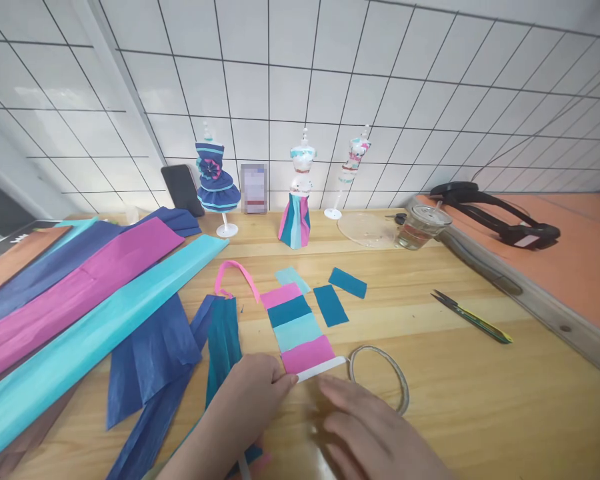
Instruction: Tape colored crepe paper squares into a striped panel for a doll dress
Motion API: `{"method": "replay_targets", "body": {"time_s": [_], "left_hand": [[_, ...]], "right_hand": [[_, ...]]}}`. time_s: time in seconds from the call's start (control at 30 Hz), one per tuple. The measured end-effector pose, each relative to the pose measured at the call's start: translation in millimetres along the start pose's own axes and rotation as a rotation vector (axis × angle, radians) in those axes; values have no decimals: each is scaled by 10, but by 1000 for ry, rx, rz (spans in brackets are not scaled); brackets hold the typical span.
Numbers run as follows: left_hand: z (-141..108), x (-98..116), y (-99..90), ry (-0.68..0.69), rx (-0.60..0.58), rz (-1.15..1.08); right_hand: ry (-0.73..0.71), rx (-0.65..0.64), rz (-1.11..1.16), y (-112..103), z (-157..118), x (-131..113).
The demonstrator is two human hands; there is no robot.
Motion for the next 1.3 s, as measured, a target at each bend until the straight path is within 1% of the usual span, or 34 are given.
{"method": "replay_targets", "body": {"time_s": [0.07, 0.1, 0.13, 0.2, 0.27, 0.43, 0.6, 0.73, 0.83, 0.93, 1.07, 1.1, 1.13, 1.23, 1.3], "left_hand": [[3, 5, 0, 17, -5, 11], [5, 7, -1, 25, -2, 16], [8, 9, -2, 32, 4, 19], [13, 6, 1, 33, 7, 22], [15, -3, 11, 23, 2, 13], [16, -47, 58, -20, -49, -16], [25, -115, 87, -44, -77, -56], [-7, -164, 74, -9, -152, -128], [-49, -201, 41, -68, -231, -189], [-82, -203, -22, -96, -286, -207], [-110, -142, -129, 3, -262, -174], [-122, -124, -145, 22, -275, -176], [-139, -107, -153, 25, -314, -186], [-202, -50, -158, 27, -480, -206], [-229, -2, -176, 76, -517, -205]], "right_hand": [[-24, 64, -12, 248, -11, -37], [-33, 48, -22, 349, -29, -41], [-44, 38, -37, 420, -52, -35], [-50, 5, -61, 475, -99, 4], [-40, -10, -79, 436, -132, 68], [-14, -29, -123, 262, -134, 227], [-24, -51, -177, 229, -96, 280], [-32, -37, -175, 240, -86, 241], [-55, 1, -118, 272, -88, 156], [-64, -21, -47, 348, -78, 66], [-33, -48, 26, 406, -16, 25], [-20, -43, 44, 398, 6, 30], [-8, -41, 63, 383, 28, 37], [43, -54, 121, 327, 86, 58], [88, -63, 144, 316, 109, 58]]}}
Point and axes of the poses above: each hand's wrist, its own z-axis towards the middle knuckle, its own y-axis out of the palm, x = y × z, the point moved 2 cm from there along z, towards the middle knuckle, and after that the axes turned 15 degrees about x, right-handed, at the moved point
